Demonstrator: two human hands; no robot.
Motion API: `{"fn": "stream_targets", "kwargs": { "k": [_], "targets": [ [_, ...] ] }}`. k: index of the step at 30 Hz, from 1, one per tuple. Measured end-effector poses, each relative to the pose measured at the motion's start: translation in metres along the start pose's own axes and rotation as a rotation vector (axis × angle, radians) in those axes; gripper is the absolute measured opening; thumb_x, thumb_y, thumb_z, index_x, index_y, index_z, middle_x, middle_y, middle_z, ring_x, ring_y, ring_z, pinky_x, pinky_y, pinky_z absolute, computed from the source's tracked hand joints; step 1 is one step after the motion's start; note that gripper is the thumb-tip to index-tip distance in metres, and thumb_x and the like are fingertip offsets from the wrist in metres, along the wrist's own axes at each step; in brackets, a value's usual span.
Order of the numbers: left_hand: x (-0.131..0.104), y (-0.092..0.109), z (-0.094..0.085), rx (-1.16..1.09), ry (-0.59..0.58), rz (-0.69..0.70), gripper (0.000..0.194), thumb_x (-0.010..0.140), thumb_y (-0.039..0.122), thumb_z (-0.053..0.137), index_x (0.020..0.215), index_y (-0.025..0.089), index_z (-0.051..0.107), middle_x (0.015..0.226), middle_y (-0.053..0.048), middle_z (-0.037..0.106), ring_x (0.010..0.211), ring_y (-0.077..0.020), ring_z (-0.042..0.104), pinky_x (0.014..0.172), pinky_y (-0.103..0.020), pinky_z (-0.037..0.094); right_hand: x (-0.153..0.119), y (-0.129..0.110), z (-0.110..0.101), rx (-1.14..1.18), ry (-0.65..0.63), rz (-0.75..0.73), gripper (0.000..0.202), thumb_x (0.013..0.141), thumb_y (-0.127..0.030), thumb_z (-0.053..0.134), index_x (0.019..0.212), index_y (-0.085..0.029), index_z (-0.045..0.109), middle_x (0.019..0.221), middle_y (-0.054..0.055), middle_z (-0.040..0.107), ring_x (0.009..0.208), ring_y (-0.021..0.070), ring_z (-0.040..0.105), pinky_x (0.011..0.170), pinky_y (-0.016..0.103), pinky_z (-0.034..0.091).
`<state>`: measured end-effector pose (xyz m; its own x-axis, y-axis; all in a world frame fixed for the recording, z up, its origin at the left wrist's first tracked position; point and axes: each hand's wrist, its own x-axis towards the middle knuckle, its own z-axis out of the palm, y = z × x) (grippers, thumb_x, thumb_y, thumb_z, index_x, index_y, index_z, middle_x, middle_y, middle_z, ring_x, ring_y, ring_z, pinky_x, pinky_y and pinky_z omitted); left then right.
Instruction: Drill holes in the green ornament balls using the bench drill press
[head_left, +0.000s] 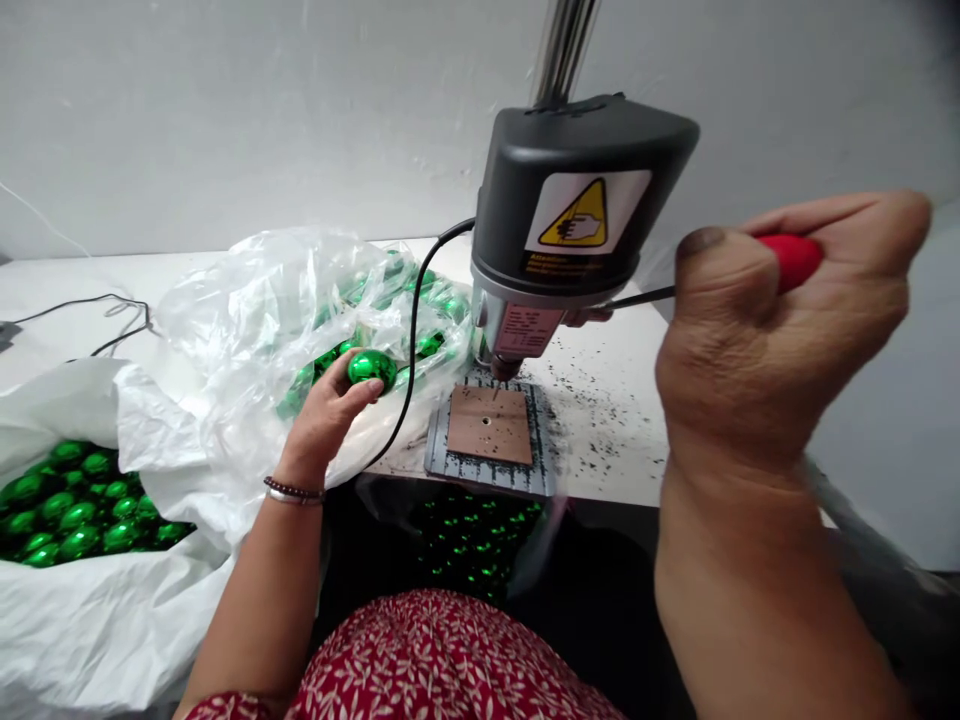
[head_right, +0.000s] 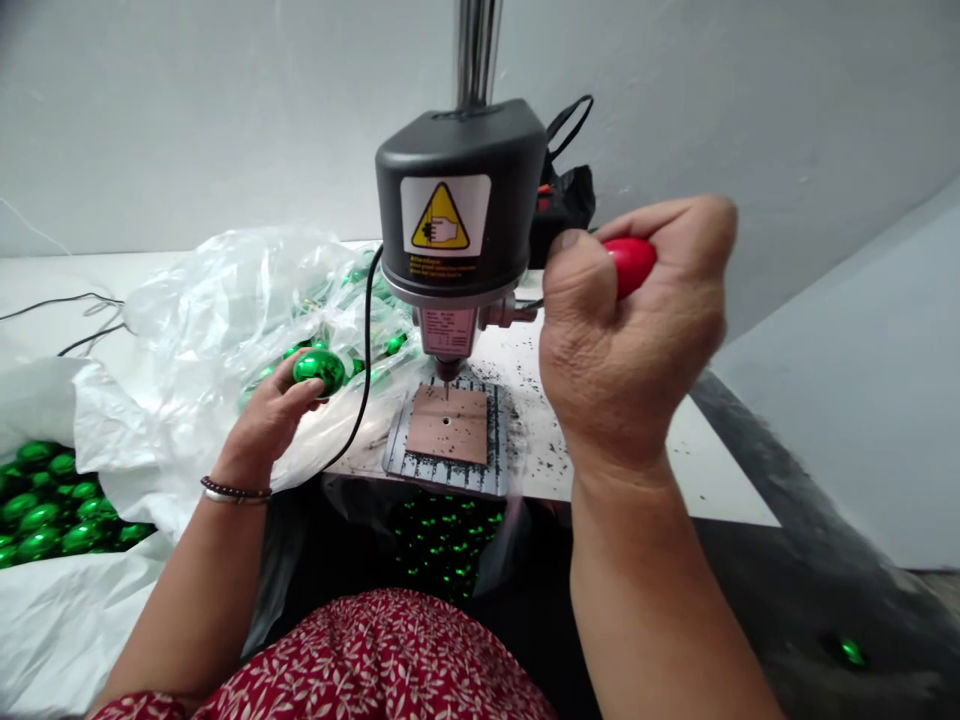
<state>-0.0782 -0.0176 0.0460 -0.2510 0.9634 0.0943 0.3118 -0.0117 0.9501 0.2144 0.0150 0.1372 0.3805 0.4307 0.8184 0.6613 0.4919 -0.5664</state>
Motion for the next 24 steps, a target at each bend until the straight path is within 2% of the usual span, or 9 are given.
{"fn": "stream_targets", "kwargs": {
  "k": [3, 6, 9, 12, 15, 20, 24],
  "targets": [
    [-0.016, 0.006, 0.022, -0.358, -0.204, -0.099, 0.063, 0.072, 0.050, 0.075, 0.125, 0.021, 0.062, 0.099, -0.005, 0.067, 0.072, -0.0135, 0.057, 0.061, -0.027, 0.046, -0.001, 0.002, 0.001, 0.009, 0.017, -0.045, 0.015, 0.089, -0.029, 0.061, 0.086, -0.015, 0.058, 0.084, -0.003, 0.057, 0.075, 0.0041, 0.051, 0.073, 0.022, 0.045],
    [-0.027, 0.003, 0.048, -0.511, -0.355, -0.201, 0.064, 0.074, 0.056, 0.074, 0.128, 0.025, 0.058, 0.105, -0.007, 0.068, 0.070, -0.0136, 0.057, 0.057, -0.027, 0.043, -0.002, 0.003, 0.002, 0.006, 0.012, -0.069, 0.016, 0.090, -0.030, 0.061, 0.088, -0.014, 0.059, 0.082, -0.003, 0.057, 0.074, 0.0031, 0.049, 0.071, 0.019, 0.045],
    [-0.030, -0.003, 0.067, -0.622, -0.439, -0.311, 0.072, 0.070, 0.058, 0.079, 0.131, 0.029, 0.054, 0.107, -0.007, 0.068, 0.070, -0.0138, 0.060, 0.056, -0.027, 0.042, -0.003, 0.004, 0.002, 0.022, 0.015, -0.074, 0.018, 0.090, -0.029, 0.061, 0.089, -0.012, 0.058, 0.080, -0.003, 0.055, 0.073, 0.0020, 0.048, 0.071, 0.017, 0.044],
    [-0.029, -0.007, 0.082, -0.670, -0.446, -0.358, 0.079, 0.058, 0.051, 0.090, 0.125, 0.028, 0.054, 0.098, -0.003, 0.067, 0.066, -0.0111, 0.058, 0.053, -0.023, 0.038, -0.003, 0.003, 0.001, 0.021, 0.032, -0.077, 0.017, 0.091, -0.029, 0.060, 0.090, -0.012, 0.056, 0.081, -0.004, 0.053, 0.075, 0.0015, 0.047, 0.074, 0.017, 0.043],
    [-0.026, -0.005, 0.094, -0.596, -0.401, -0.395, 0.081, 0.049, 0.037, 0.096, 0.117, 0.024, 0.053, 0.088, 0.003, 0.065, 0.061, -0.0091, 0.059, 0.051, -0.019, 0.035, -0.004, 0.001, -0.001, 0.028, -0.023, -0.060, 0.018, 0.096, -0.031, 0.056, 0.093, -0.014, 0.053, 0.085, -0.005, 0.051, 0.077, 0.0006, 0.046, 0.078, 0.017, 0.043],
    [-0.022, 0.000, 0.108, -0.405, -0.345, -0.415, 0.069, 0.061, 0.041, 0.090, 0.118, 0.020, 0.058, 0.096, 0.000, 0.068, 0.067, -0.0127, 0.070, 0.054, -0.020, 0.042, -0.003, -0.003, -0.006, 0.050, -0.081, -0.036, 0.019, 0.096, -0.032, 0.056, 0.093, -0.014, 0.049, 0.085, -0.005, 0.047, 0.075, -0.0003, 0.044, 0.076, 0.014, 0.043],
    [-0.017, 0.001, 0.115, -0.299, -0.300, -0.368, 0.055, 0.069, 0.041, 0.083, 0.114, 0.018, 0.062, 0.090, 0.002, 0.065, 0.056, -0.0079, 0.062, 0.051, -0.019, 0.041, -0.002, -0.006, -0.007, 0.053, -0.106, -0.006, 0.019, 0.097, -0.032, 0.055, 0.092, -0.017, 0.047, 0.083, -0.004, 0.045, 0.071, 0.0013, 0.044, 0.069, 0.014, 0.044]
  ]
}}
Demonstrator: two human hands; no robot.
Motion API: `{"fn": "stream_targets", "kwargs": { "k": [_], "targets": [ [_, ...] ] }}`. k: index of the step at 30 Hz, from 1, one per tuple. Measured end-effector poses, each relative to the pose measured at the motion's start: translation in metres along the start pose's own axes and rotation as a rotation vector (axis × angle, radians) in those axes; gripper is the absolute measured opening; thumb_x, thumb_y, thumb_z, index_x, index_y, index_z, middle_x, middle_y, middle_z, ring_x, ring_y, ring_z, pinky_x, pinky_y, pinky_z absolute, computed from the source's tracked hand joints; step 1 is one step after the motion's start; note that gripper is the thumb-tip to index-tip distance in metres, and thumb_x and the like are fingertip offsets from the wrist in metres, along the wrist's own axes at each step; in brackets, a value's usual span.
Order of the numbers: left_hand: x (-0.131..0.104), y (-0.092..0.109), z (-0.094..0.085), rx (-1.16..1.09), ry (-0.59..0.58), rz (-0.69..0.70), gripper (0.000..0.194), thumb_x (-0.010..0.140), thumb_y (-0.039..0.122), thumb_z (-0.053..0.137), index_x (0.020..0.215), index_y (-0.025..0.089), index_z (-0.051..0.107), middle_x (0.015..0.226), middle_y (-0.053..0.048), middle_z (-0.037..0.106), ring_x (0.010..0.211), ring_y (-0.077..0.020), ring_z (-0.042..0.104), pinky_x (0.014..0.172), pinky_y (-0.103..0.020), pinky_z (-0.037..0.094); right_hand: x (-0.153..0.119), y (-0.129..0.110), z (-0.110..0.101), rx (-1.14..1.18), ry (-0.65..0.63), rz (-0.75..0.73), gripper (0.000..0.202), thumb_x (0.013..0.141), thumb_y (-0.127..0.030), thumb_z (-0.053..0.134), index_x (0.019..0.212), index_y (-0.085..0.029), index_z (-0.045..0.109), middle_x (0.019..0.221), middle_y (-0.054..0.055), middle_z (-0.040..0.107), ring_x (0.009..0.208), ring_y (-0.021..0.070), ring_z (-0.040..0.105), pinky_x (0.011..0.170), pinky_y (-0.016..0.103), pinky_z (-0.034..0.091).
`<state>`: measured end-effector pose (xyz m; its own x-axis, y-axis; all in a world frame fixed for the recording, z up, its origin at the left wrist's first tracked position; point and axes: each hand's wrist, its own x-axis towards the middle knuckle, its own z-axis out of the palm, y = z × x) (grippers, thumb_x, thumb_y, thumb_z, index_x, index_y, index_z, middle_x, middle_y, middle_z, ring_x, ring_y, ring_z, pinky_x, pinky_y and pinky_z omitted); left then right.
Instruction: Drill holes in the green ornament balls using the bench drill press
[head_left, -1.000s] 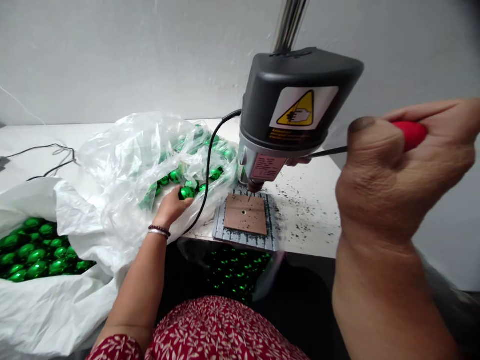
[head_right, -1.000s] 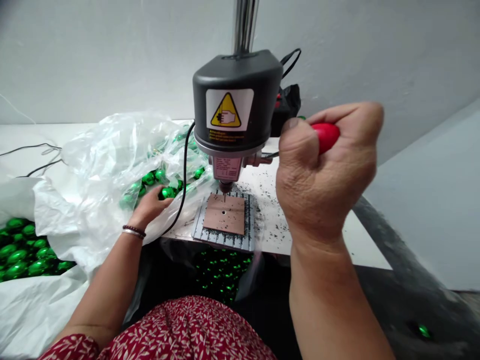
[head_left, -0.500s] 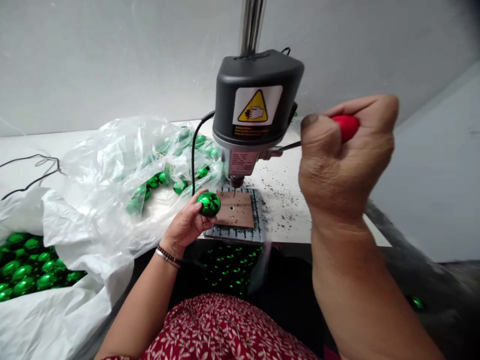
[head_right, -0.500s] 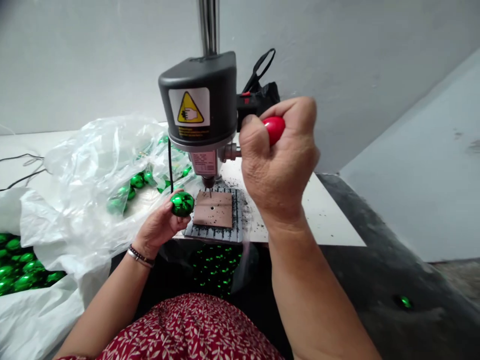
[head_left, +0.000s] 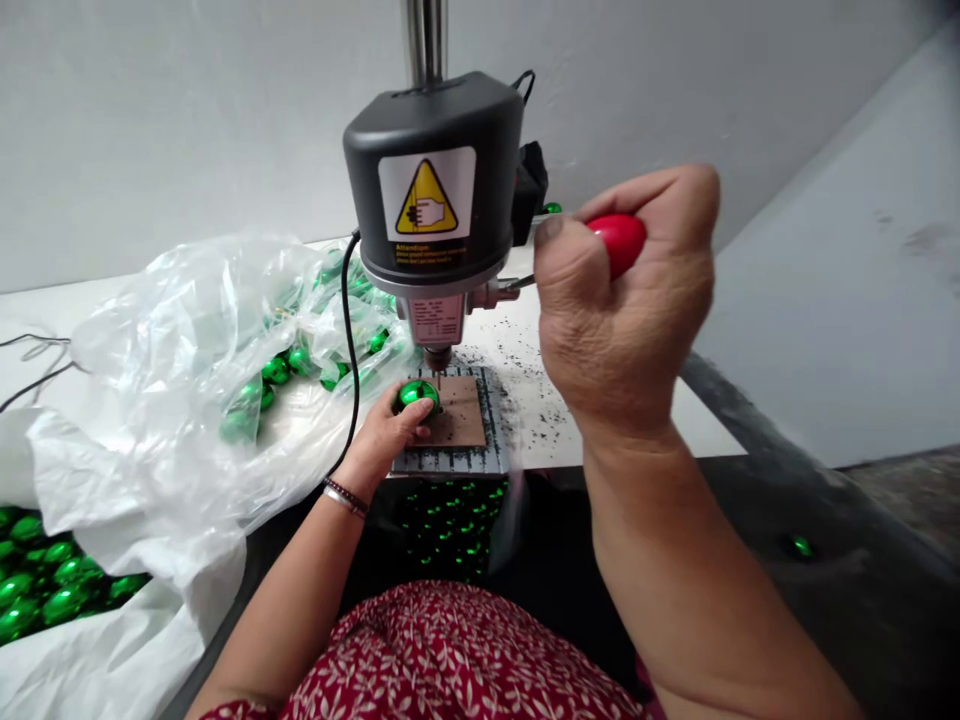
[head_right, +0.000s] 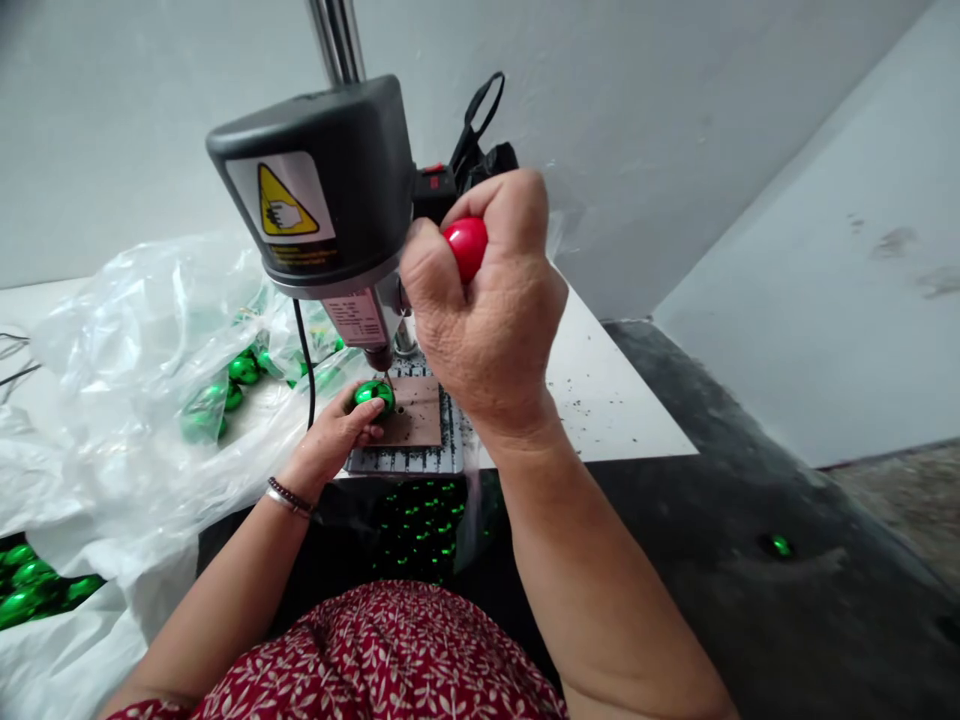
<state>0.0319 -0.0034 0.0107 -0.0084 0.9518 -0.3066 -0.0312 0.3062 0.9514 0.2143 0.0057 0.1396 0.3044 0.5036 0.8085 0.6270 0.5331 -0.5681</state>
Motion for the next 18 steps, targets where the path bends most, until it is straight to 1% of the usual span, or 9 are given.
{"fn": "stream_targets", "kwargs": {
  "k": [2, 4, 7, 9, 11, 14, 16, 18],
  "targets": [
    [0.003, 0.000, 0.002, 0.052, 0.010, 0.027, 0.048, 0.072, 0.040, 0.080, 0.111, 0.017, 0.062, 0.086, 0.004, 0.062, 0.053, -0.0061, 0.057, 0.051, -0.020, 0.042, 0.000, -0.001, 0.000, 0.000, 0.005, 0.009, 0.020, 0.097, -0.034, 0.055, 0.090, -0.018, 0.046, 0.082, -0.003, 0.046, 0.071, 0.0034, 0.044, 0.065, 0.015, 0.044],
    [0.006, 0.000, 0.003, 0.121, 0.005, 0.047, 0.045, 0.074, 0.039, 0.077, 0.111, 0.017, 0.063, 0.083, 0.004, 0.060, 0.052, -0.0059, 0.054, 0.050, -0.020, 0.042, 0.000, -0.001, 0.000, 0.002, 0.010, 0.009, 0.019, 0.095, -0.035, 0.056, 0.090, -0.019, 0.047, 0.083, -0.001, 0.048, 0.073, 0.0053, 0.046, 0.066, 0.016, 0.046],
    [0.010, -0.001, 0.004, 0.239, -0.004, 0.072, 0.043, 0.077, 0.035, 0.075, 0.114, 0.017, 0.064, 0.080, 0.004, 0.059, 0.052, -0.0069, 0.052, 0.051, -0.021, 0.043, -0.001, -0.001, -0.001, -0.010, 0.007, 0.005, 0.019, 0.095, -0.037, 0.054, 0.091, -0.019, 0.048, 0.087, 0.001, 0.050, 0.077, 0.0064, 0.048, 0.069, 0.017, 0.049],
    [0.011, -0.002, 0.005, 0.320, 0.001, 0.085, 0.043, 0.079, 0.033, 0.074, 0.117, 0.017, 0.066, 0.082, 0.003, 0.061, 0.056, -0.0086, 0.054, 0.054, -0.022, 0.046, -0.003, 0.000, -0.002, -0.044, -0.006, 0.008, 0.022, 0.097, -0.039, 0.052, 0.092, -0.018, 0.049, 0.090, 0.001, 0.051, 0.080, 0.0064, 0.049, 0.071, 0.018, 0.049],
    [0.011, -0.002, 0.006, 0.422, 0.013, 0.107, 0.046, 0.079, 0.032, 0.077, 0.121, 0.018, 0.068, 0.087, 0.001, 0.067, 0.064, -0.0124, 0.060, 0.061, -0.025, 0.052, -0.004, 0.000, -0.002, -0.072, -0.027, 0.012, 0.025, 0.100, -0.042, 0.050, 0.094, -0.018, 0.048, 0.092, 0.001, 0.050, 0.082, 0.0058, 0.050, 0.074, 0.018, 0.051],
    [0.012, 0.001, 0.010, 0.587, 0.046, 0.176, 0.053, 0.076, 0.030, 0.082, 0.127, 0.020, 0.071, 0.102, -0.004, 0.076, 0.088, -0.0211, 0.070, 0.083, -0.033, 0.058, -0.006, 0.001, -0.003, -0.060, -0.068, 0.011, 0.028, 0.103, -0.045, 0.046, 0.097, -0.018, 0.046, 0.092, 0.000, 0.049, 0.085, 0.0049, 0.050, 0.081, 0.019, 0.052],
    [0.012, 0.003, 0.013, 0.647, 0.052, 0.221, 0.058, 0.075, 0.027, 0.084, 0.131, 0.019, 0.071, 0.114, -0.006, 0.078, 0.104, -0.0251, 0.070, 0.097, -0.037, 0.056, -0.006, 0.001, -0.004, -0.056, -0.086, 0.009, 0.029, 0.103, -0.046, 0.046, 0.098, -0.017, 0.046, 0.094, 0.000, 0.049, 0.086, 0.0047, 0.050, 0.083, 0.019, 0.052],
    [0.013, 0.004, 0.015, 0.671, 0.035, 0.239, 0.060, 0.076, 0.027, 0.084, 0.133, 0.019, 0.071, 0.119, -0.007, 0.078, 0.108, -0.0259, 0.070, 0.101, -0.038, 0.054, -0.006, 0.001, -0.004, -0.060, -0.075, 0.010, 0.028, 0.102, -0.044, 0.047, 0.097, -0.017, 0.047, 0.095, 0.000, 0.050, 0.085, 0.0046, 0.049, 0.081, 0.019, 0.051]
  ]
}}
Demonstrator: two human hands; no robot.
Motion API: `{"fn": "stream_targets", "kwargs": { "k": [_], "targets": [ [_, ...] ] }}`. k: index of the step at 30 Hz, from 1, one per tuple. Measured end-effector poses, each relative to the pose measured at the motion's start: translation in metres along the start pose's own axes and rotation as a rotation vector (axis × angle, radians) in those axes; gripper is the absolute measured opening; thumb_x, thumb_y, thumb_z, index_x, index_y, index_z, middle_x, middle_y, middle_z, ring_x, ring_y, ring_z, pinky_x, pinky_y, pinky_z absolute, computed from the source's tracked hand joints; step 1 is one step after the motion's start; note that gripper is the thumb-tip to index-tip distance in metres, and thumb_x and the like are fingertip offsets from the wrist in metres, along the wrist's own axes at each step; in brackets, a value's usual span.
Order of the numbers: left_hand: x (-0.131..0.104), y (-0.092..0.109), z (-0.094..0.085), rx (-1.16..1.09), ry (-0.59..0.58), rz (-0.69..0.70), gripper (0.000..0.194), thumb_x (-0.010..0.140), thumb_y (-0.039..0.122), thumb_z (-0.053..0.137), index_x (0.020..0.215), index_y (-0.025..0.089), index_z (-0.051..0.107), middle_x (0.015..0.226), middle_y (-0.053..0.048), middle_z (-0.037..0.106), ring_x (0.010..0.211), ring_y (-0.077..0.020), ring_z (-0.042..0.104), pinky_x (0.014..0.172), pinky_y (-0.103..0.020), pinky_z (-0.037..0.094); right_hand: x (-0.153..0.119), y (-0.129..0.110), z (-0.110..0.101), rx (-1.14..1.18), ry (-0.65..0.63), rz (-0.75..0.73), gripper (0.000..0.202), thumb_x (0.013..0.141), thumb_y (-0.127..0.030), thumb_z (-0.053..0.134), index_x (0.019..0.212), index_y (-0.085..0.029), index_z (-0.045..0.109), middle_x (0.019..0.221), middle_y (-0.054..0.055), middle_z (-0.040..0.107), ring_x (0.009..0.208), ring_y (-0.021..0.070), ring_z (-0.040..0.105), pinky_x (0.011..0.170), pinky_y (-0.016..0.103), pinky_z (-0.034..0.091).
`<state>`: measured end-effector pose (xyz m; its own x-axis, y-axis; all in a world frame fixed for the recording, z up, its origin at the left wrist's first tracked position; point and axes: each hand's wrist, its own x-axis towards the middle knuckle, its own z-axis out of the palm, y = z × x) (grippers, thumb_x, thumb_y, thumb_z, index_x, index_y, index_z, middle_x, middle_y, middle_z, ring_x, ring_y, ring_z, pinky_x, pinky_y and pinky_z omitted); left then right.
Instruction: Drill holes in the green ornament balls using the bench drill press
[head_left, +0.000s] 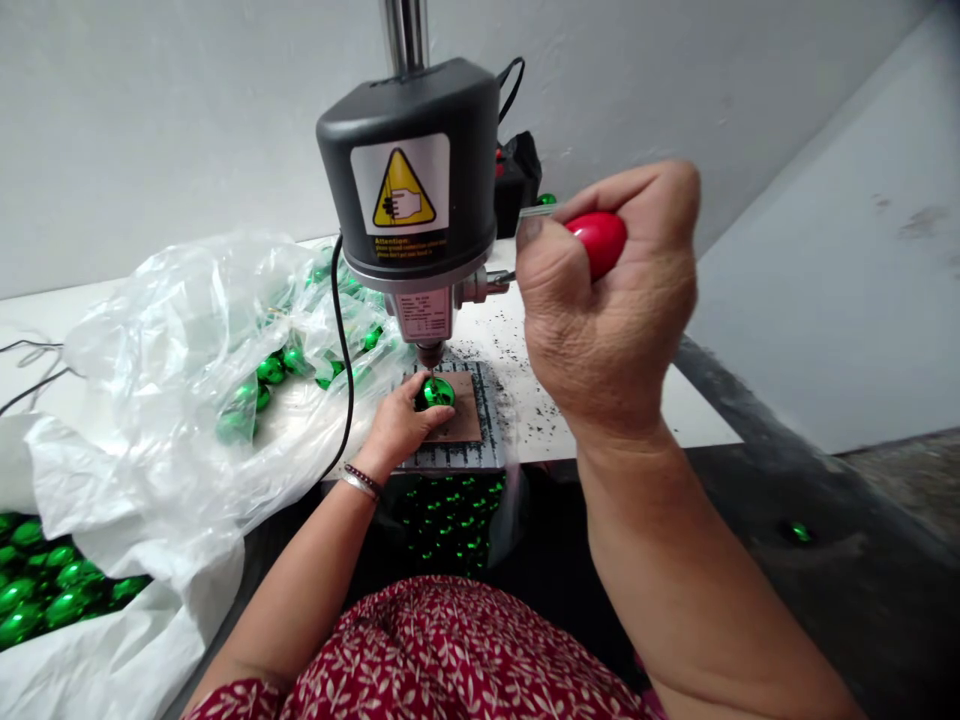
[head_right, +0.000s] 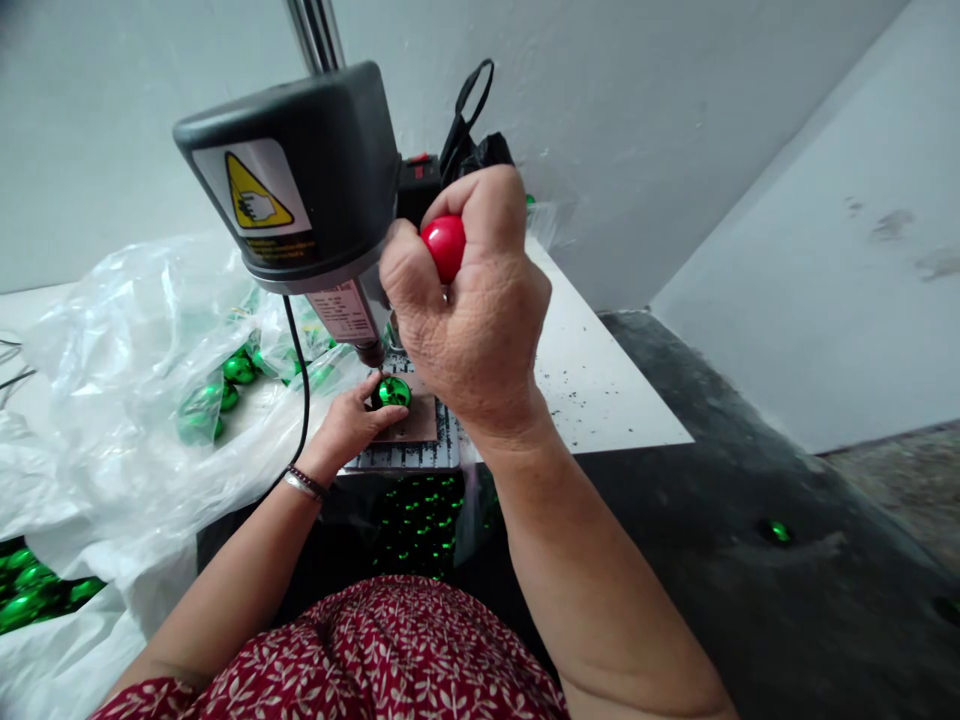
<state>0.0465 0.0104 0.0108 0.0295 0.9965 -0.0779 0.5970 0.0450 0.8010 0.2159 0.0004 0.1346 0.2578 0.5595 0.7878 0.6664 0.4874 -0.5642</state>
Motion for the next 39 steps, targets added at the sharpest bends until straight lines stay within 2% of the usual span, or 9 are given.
{"fn": "stream_targets", "kwargs": {
  "k": [6, 11, 15, 22, 29, 33, 39],
  "targets": [
    [0.001, -0.008, -0.002, -0.016, -0.046, -0.002, 0.056, 0.081, 0.033, 0.079, 0.134, 0.019, 0.070, 0.098, -0.004, 0.078, 0.092, -0.0231, 0.071, 0.087, -0.034, 0.057, 0.001, -0.001, 0.002, 0.043, 0.078, -0.005, 0.021, 0.096, -0.038, 0.055, 0.091, -0.018, 0.048, 0.088, 0.000, 0.049, 0.078, 0.0051, 0.048, 0.070, 0.017, 0.049],
    [-0.004, -0.005, -0.007, 0.058, -0.063, 0.037, 0.052, 0.081, 0.032, 0.078, 0.131, 0.018, 0.070, 0.102, -0.004, 0.078, 0.096, -0.0241, 0.070, 0.091, -0.035, 0.054, -0.002, 0.003, 0.001, 0.055, 0.043, -0.033, 0.022, 0.100, -0.039, 0.051, 0.095, -0.018, 0.048, 0.088, -0.003, 0.050, 0.077, 0.0022, 0.050, 0.073, 0.016, 0.050],
    [-0.003, 0.000, -0.008, 0.073, -0.083, 0.015, 0.056, 0.082, 0.032, 0.077, 0.134, 0.015, 0.068, 0.105, -0.007, 0.078, 0.100, -0.0256, 0.071, 0.096, -0.037, 0.054, -0.005, 0.007, 0.001, 0.097, 0.005, -0.038, 0.018, 0.102, -0.037, 0.047, 0.099, -0.019, 0.045, 0.090, -0.004, 0.050, 0.077, -0.0002, 0.054, 0.074, 0.014, 0.050],
    [-0.002, -0.004, -0.003, 0.030, -0.092, -0.007, 0.058, 0.082, 0.033, 0.078, 0.136, 0.016, 0.068, 0.111, -0.008, 0.079, 0.102, -0.0265, 0.072, 0.095, -0.037, 0.054, -0.009, -0.001, 0.002, 0.022, 0.125, -0.026, 0.018, 0.094, -0.034, 0.056, 0.092, -0.018, 0.049, 0.083, -0.003, 0.056, 0.067, 0.0021, 0.050, 0.064, 0.016, 0.045],
    [-0.004, -0.004, -0.001, 0.013, -0.074, -0.015, 0.059, 0.081, 0.031, 0.080, 0.137, 0.016, 0.067, 0.115, -0.009, 0.078, 0.105, -0.0272, 0.071, 0.095, -0.037, 0.054, -0.015, 0.003, 0.000, -0.001, 0.154, -0.033, 0.014, 0.091, -0.033, 0.056, 0.091, -0.019, 0.051, 0.082, -0.002, 0.056, 0.071, 0.0047, 0.055, 0.067, 0.018, 0.047],
    [-0.003, -0.005, 0.001, 0.026, -0.067, 0.005, 0.055, 0.081, 0.033, 0.080, 0.132, 0.017, 0.070, 0.108, -0.007, 0.079, 0.099, -0.0266, 0.072, 0.094, -0.036, 0.054, -0.019, 0.005, 0.000, -0.038, 0.184, -0.062, 0.016, 0.088, -0.034, 0.057, 0.087, -0.019, 0.052, 0.077, -0.002, 0.054, 0.064, 0.0049, 0.050, 0.060, 0.018, 0.044],
    [-0.004, -0.006, 0.003, 0.017, -0.059, -0.001, 0.052, 0.081, 0.034, 0.081, 0.129, 0.018, 0.071, 0.106, -0.007, 0.078, 0.097, -0.0257, 0.071, 0.089, -0.034, 0.054, -0.024, 0.008, 0.001, -0.058, 0.190, -0.081, 0.015, 0.089, -0.033, 0.056, 0.088, -0.019, 0.050, 0.077, -0.002, 0.051, 0.066, 0.0042, 0.050, 0.064, 0.019, 0.043]
  ]
}}
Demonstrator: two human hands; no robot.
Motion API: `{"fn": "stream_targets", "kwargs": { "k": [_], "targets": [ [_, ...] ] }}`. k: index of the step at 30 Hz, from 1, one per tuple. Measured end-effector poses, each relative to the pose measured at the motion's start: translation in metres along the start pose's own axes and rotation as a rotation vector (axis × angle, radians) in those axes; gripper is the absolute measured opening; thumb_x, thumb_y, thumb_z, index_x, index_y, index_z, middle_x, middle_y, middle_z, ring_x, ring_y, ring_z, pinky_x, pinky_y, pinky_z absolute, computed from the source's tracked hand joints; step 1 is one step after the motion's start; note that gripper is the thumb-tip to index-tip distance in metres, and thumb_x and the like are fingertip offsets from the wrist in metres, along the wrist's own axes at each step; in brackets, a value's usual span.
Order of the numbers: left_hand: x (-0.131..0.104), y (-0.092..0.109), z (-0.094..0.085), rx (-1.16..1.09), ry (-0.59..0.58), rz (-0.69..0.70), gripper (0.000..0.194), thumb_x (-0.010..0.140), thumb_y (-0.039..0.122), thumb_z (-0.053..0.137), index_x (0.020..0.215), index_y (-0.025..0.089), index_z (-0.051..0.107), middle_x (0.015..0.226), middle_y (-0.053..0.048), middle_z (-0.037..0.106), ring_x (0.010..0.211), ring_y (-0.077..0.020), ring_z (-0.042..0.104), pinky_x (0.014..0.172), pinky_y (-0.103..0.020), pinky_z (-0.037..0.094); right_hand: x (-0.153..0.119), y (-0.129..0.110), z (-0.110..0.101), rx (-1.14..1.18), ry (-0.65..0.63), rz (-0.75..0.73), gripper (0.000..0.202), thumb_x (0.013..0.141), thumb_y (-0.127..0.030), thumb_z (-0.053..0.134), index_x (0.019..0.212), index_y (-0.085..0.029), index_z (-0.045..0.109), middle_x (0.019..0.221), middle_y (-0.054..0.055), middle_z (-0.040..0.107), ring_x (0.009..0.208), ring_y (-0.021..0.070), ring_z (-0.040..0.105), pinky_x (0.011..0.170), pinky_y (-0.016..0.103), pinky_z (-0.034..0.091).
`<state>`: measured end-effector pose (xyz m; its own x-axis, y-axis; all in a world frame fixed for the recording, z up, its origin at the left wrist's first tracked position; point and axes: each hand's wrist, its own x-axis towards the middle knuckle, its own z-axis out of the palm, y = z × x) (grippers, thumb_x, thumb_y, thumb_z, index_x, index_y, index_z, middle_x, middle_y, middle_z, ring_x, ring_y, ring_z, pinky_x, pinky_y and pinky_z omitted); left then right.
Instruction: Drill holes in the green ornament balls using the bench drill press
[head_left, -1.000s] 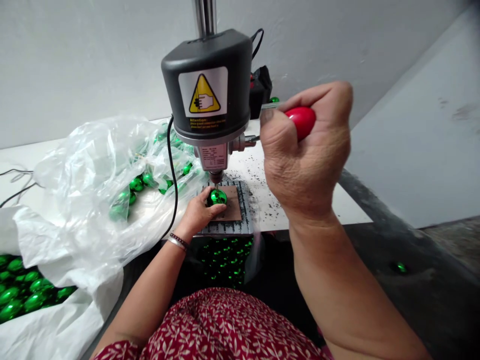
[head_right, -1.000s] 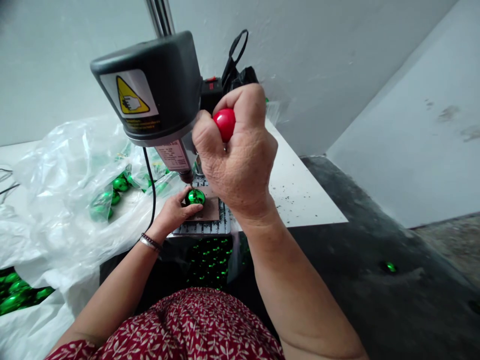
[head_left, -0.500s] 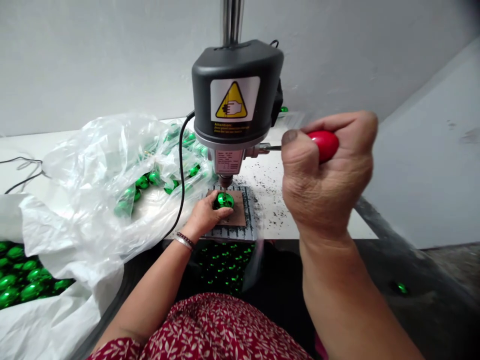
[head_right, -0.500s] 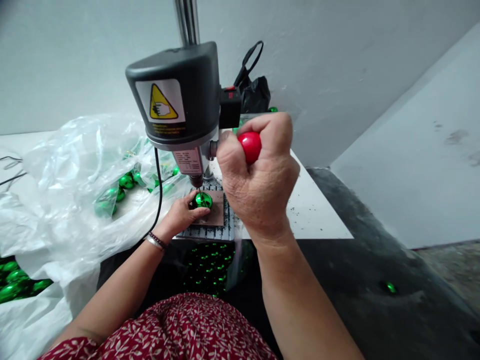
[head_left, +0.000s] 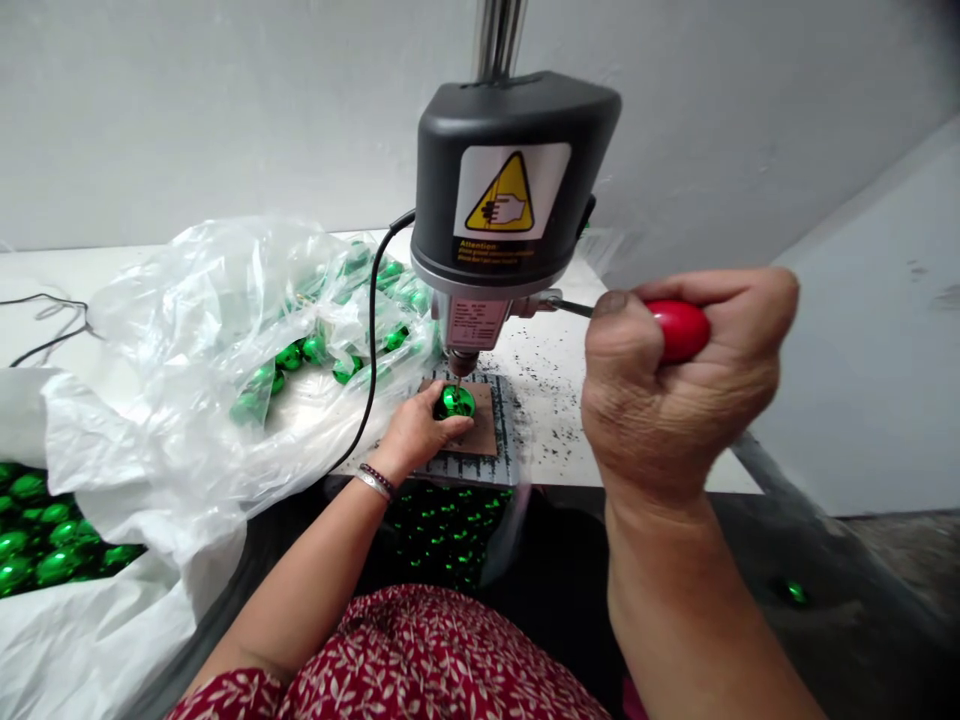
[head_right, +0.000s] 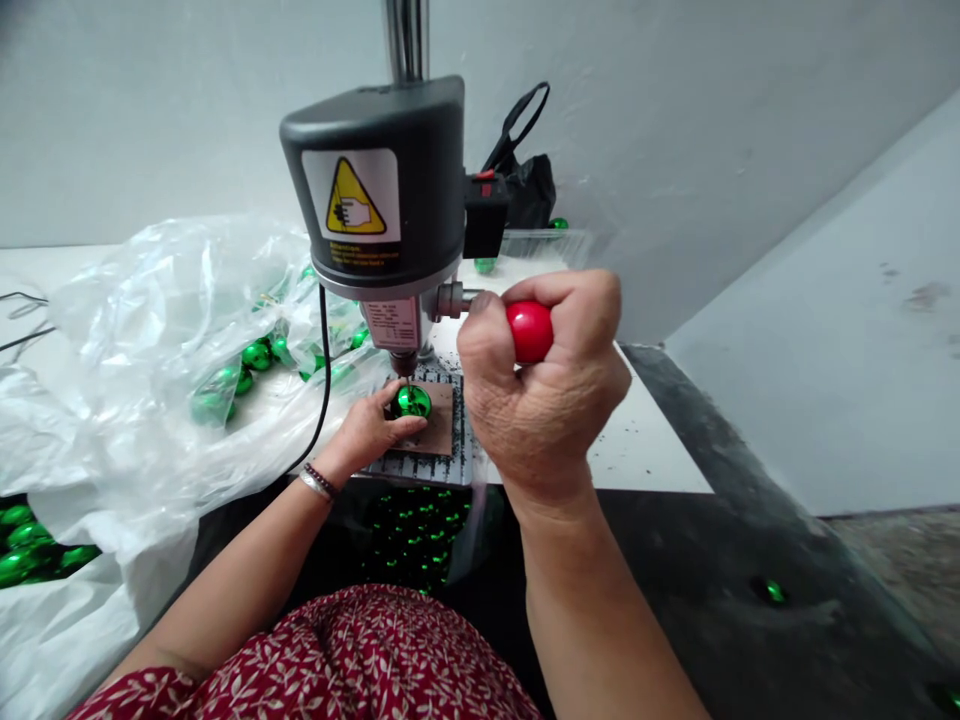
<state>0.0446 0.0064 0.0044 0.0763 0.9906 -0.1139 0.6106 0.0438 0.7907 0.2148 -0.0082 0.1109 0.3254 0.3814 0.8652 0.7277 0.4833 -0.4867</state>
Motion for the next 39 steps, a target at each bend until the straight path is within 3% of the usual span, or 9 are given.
{"fn": "stream_targets", "kwargs": {
  "k": [6, 12, 18, 26, 28, 31, 35, 39],
  "targets": [
    [0.000, -0.002, 0.001, 0.006, 0.003, 0.007, 0.054, 0.081, 0.035, 0.080, 0.130, 0.019, 0.069, 0.101, -0.006, 0.078, 0.090, -0.0248, 0.070, 0.082, -0.034, 0.054, -0.015, 0.003, 0.001, -0.056, 0.093, -0.047, 0.014, 0.088, -0.033, 0.058, 0.086, -0.020, 0.055, 0.076, -0.003, 0.055, 0.063, 0.0050, 0.050, 0.060, 0.020, 0.045],
    [0.001, -0.005, 0.003, -0.051, -0.004, 0.027, 0.044, 0.080, 0.033, 0.079, 0.122, 0.021, 0.072, 0.095, -0.003, 0.077, 0.096, -0.0254, 0.070, 0.090, -0.034, 0.054, -0.032, 0.005, 0.003, -0.073, 0.101, -0.004, 0.015, 0.092, -0.034, 0.057, 0.086, -0.020, 0.054, 0.078, -0.001, 0.056, 0.067, 0.0069, 0.053, 0.063, 0.021, 0.045],
    [0.003, -0.009, 0.006, -0.043, 0.028, 0.038, 0.053, 0.078, 0.033, 0.081, 0.128, 0.019, 0.070, 0.112, -0.009, 0.078, 0.109, -0.0289, 0.070, 0.099, -0.038, 0.052, -0.041, 0.011, 0.007, -0.018, 0.154, 0.006, 0.016, 0.090, -0.034, 0.061, 0.086, -0.020, 0.056, 0.078, 0.000, 0.056, 0.066, 0.0075, 0.053, 0.061, 0.021, 0.044],
    [0.001, -0.008, 0.005, -0.065, 0.034, 0.044, 0.043, 0.076, 0.034, 0.083, 0.116, 0.022, 0.073, 0.093, -0.003, 0.077, 0.089, -0.0239, 0.071, 0.083, -0.031, 0.054, -0.059, 0.016, 0.005, 0.003, 0.131, 0.005, 0.015, 0.089, -0.033, 0.060, 0.086, -0.020, 0.055, 0.076, -0.001, 0.056, 0.064, 0.0077, 0.053, 0.060, 0.022, 0.044],
    [0.002, -0.008, 0.005, -0.071, 0.031, 0.048, 0.041, 0.076, 0.034, 0.082, 0.114, 0.022, 0.073, 0.091, -0.003, 0.077, 0.087, -0.0232, 0.070, 0.081, -0.031, 0.053, -0.050, 0.016, 0.005, 0.003, 0.145, -0.007, 0.017, 0.089, -0.035, 0.059, 0.085, -0.019, 0.055, 0.076, 0.000, 0.056, 0.065, 0.0081, 0.053, 0.059, 0.022, 0.044],
    [0.003, -0.009, 0.006, -0.058, 0.026, 0.055, 0.041, 0.077, 0.035, 0.081, 0.114, 0.020, 0.072, 0.092, -0.004, 0.076, 0.086, -0.0234, 0.069, 0.080, -0.031, 0.052, -0.013, 0.013, 0.011, -0.006, 0.163, -0.023, 0.024, 0.086, -0.041, 0.062, 0.085, -0.017, 0.058, 0.078, 0.001, 0.057, 0.067, 0.0077, 0.051, 0.059, 0.022, 0.042],
    [-0.003, -0.009, 0.001, -0.065, 0.020, 0.046, 0.045, 0.077, 0.036, 0.079, 0.117, 0.017, 0.070, 0.093, -0.004, 0.075, 0.086, -0.0229, 0.067, 0.080, -0.032, 0.052, 0.045, 0.005, 0.024, -0.087, 0.014, 0.079, 0.024, 0.088, -0.037, 0.060, 0.081, -0.014, 0.056, 0.071, -0.002, 0.052, 0.063, 0.0041, 0.042, 0.063, 0.020, 0.039],
    [-0.024, -0.012, -0.019, -0.129, -0.149, 0.150, 0.052, 0.074, 0.036, 0.082, 0.122, 0.018, 0.072, 0.102, -0.005, 0.077, 0.095, -0.0231, 0.069, 0.087, -0.032, 0.053, 0.065, 0.001, 0.030, -0.137, -0.058, 0.179, 0.018, 0.088, -0.028, 0.062, 0.079, -0.014, 0.054, 0.068, -0.005, 0.051, 0.062, 0.0029, 0.041, 0.065, 0.020, 0.037]
  ]
}}
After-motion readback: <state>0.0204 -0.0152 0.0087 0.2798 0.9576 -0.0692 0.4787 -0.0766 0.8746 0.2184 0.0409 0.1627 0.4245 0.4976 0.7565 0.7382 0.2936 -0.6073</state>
